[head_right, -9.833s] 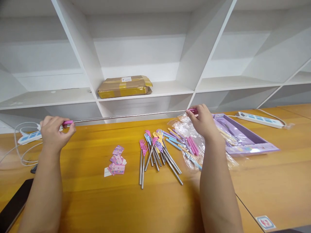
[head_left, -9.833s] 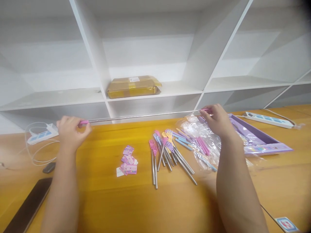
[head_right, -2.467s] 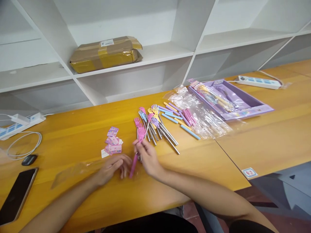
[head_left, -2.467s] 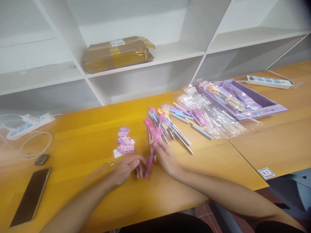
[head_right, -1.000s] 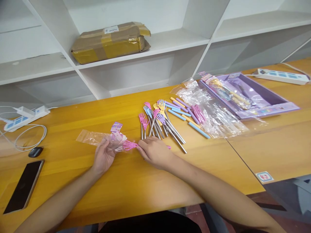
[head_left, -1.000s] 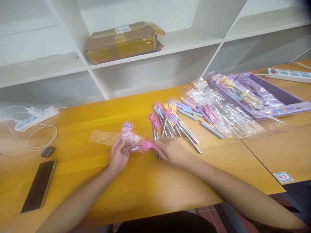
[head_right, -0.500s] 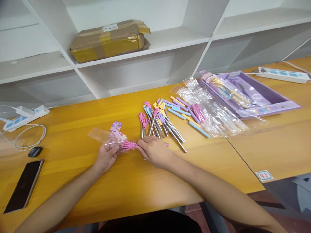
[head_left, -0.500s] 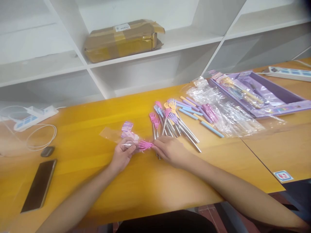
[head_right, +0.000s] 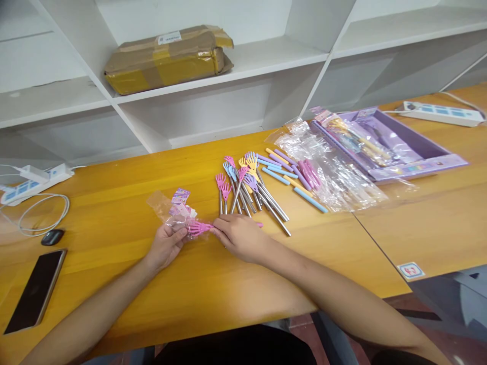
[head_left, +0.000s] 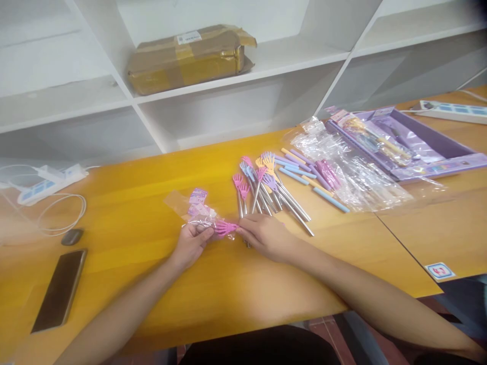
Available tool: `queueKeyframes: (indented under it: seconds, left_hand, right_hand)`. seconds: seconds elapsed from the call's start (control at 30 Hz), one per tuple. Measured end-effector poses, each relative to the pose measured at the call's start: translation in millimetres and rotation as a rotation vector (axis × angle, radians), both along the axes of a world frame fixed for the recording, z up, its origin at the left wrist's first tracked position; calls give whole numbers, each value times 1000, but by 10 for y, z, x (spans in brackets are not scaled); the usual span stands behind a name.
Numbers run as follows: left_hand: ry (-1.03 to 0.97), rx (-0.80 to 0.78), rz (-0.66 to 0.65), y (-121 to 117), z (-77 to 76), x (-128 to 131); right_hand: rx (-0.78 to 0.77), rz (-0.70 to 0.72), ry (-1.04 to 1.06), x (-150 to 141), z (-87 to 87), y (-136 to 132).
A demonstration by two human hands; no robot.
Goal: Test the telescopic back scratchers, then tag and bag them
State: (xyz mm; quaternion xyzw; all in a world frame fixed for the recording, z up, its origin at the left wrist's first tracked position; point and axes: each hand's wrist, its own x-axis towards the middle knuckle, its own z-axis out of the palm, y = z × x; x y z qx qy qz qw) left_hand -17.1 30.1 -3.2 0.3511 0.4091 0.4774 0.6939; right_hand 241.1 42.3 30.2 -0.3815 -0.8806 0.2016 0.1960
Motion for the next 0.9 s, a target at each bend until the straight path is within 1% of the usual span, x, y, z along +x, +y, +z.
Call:
queueKeyframes:
  seconds: [0.1, 0.23, 0.33, 0.43, 0.5, 0.57, 0.63, 0.7, 0.77, 0.83, 0.9]
  left_hand:
    - [41, 21, -63, -4, -12, 3]
    - [112, 75, -90, -8, -34, -2]
    - [191, 119, -111, -32, -49, -10]
    - [259, 135, -155, -61, -62, -18]
    - [283, 150, -148, -75, -75, -21]
    - [274, 173, -71, -81, -89, -22]
    - [224, 196, 72, -73, -94, -18]
    - [146, 210, 241, -51, -80, -11]
    - [66, 196, 361, -23, -50, -2]
    - [11, 160, 394, -5, -18, 7]
    - [-8, 117, 366, -6, -8, 15]
  right_hand:
    - [-113, -13, 43, -3, 19, 2]
    - [-257, -76, 61, -6, 35, -11]
    - [-316, -129, 75, -35, 11, -59]
    - [-376, -123, 103, -76, -18, -109]
    - [-414, -125, 123, -81, -16, -113]
    - [-420, -156, 130, -57, 9, -83]
    - [-399, -192, 116, -12, 45, -29]
    - [-362, -216, 96, 29, 74, 26]
    - [-322, -208, 93, 46, 82, 60]
    - [-293, -176, 128, 34, 69, 66]
    - [-271, -132, 188, 5, 43, 49]
